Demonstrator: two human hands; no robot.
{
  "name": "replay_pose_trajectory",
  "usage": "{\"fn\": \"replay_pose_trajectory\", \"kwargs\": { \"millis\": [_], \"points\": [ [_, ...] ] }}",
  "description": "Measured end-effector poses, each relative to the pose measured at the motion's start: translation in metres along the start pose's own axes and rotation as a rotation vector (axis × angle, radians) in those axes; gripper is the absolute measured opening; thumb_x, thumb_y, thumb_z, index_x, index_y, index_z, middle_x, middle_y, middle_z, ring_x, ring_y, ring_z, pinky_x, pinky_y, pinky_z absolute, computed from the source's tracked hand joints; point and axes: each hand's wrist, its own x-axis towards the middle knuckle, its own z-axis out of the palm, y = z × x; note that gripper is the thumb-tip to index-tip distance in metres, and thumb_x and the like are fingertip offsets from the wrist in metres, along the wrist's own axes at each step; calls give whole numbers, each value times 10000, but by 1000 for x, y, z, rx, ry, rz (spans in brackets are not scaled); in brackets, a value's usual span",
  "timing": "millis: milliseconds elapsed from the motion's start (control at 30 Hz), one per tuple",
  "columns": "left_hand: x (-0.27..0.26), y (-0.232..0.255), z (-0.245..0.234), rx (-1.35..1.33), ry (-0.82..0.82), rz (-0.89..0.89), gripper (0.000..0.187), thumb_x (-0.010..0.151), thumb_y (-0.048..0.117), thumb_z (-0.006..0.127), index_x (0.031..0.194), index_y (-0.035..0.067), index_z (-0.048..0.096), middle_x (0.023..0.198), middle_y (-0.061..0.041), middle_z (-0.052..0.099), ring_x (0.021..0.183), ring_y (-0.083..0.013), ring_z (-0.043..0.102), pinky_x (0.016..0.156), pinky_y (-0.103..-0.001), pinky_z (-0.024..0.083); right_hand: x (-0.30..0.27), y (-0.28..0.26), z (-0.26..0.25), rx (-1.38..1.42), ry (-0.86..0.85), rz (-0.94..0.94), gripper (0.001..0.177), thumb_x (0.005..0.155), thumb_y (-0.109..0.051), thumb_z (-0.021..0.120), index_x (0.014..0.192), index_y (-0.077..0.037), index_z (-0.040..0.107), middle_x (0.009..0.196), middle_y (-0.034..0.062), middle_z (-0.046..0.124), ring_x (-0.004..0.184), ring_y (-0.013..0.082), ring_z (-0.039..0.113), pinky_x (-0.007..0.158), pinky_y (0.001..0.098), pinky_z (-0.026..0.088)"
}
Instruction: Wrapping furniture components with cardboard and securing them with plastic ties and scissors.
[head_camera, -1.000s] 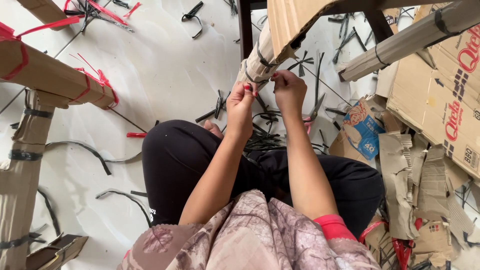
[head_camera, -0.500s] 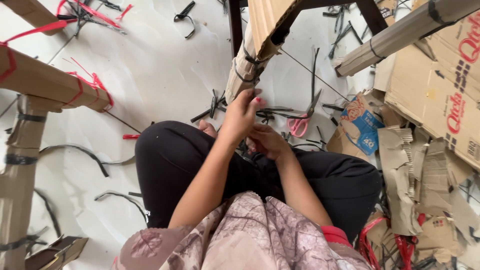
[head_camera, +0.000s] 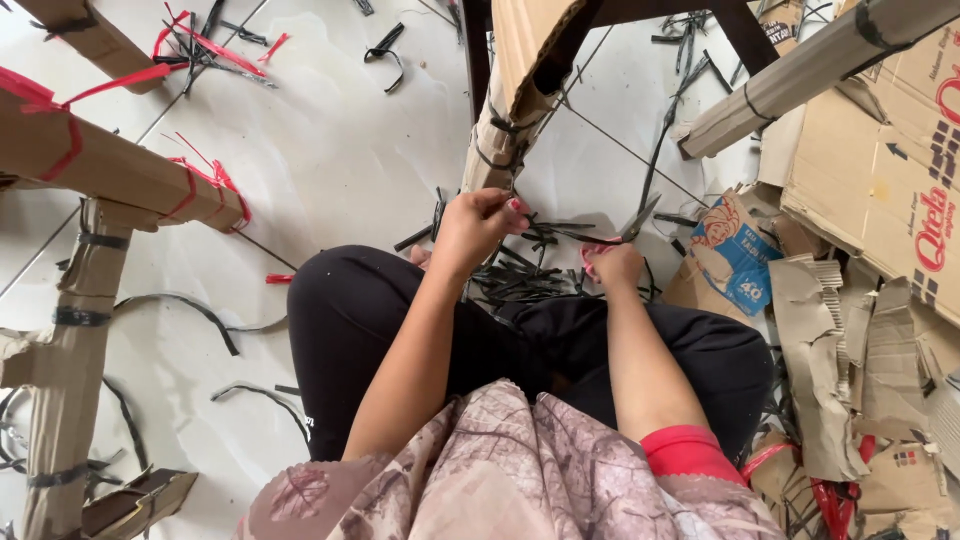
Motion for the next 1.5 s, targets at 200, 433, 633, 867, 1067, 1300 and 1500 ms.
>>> {"fn": "replay_pose_trajectory", "kwargs": {
  "millis": [200, 433, 633, 867, 1067, 1300, 1500],
  "points": [
    [-3, 5, -8, -286, -173, -27, 327, 1007, 158, 597, 1190, -106, 653, 904, -229, 773, 794, -213, 775, 712, -261, 615, -21, -19, -29, 591, -209, 432, 154, 765, -258, 684, 651, -155, 690, 540, 46, 649, 426, 187, 641, 380, 370, 427],
    [-7, 11, -13, -195, -230, -22, 295, 1023, 216, 589, 1064, -52, 706, 734, -127, 754, 648, -169, 752, 647, -269, 597, -124, -78, -105, 1489, -847, 155, 243, 974, -305, 681, 795, -177, 577, 686, -80, 545, 441, 16, 308, 488, 166, 267],
    [-11, 10, -17, 193, -136, 28, 308, 1031, 344, 529, 856, 162, 706, 641, -37, 666, 638, -252, 641, 669, -360, 523, -181, -94, -129, 1041, -1408, -344, 926, 904, -251, 724, 1613, -163, 134, 1187, 112, 540, 960, 160, 520, 747, 169, 400],
    [-12, 13, -25, 251, -144, 2, 281, 1015, 301, 514, 898, 149, 720, 716, -128, 688, 745, -371, 661, 745, -432, 524, -190, -132, -153, 442, -1101, -495, 269, 858, -245, 612, 761, -9, 696, 619, 161, 624, 594, 242, 493, 547, 326, 367],
    [-14, 24, -33, 259, -228, -38, 314, 1004, 306, 504, 820, 170, 719, 598, -58, 657, 705, -321, 640, 764, -408, 527, -163, -116, -162, 688, -1156, -371, 280, 719, -250, 676, 587, -16, 598, 416, 142, 453, 375, 192, 309, 415, 327, 212],
    [-8, 26, -36, 199, -344, -69, 277, 984, 310, 508, 846, 175, 706, 696, -2, 758, 710, -177, 730, 719, -328, 556, -119, -94, -152, 410, -1049, -427, 324, 824, -335, 866, 715, -73, 710, 471, 58, 595, 448, 122, 543, 495, 206, 442],
    [-19, 44, -40, 149, -597, -112, 273, 995, 111, 505, 1036, 3, 752, 871, -186, 787, 795, -262, 770, 829, -397, 591, -115, -78, -171, 88, -920, -556, 174, 751, -199, 887, 697, -71, 784, 564, 70, 719, 541, 158, 604, 567, 266, 489]
  ]
}}
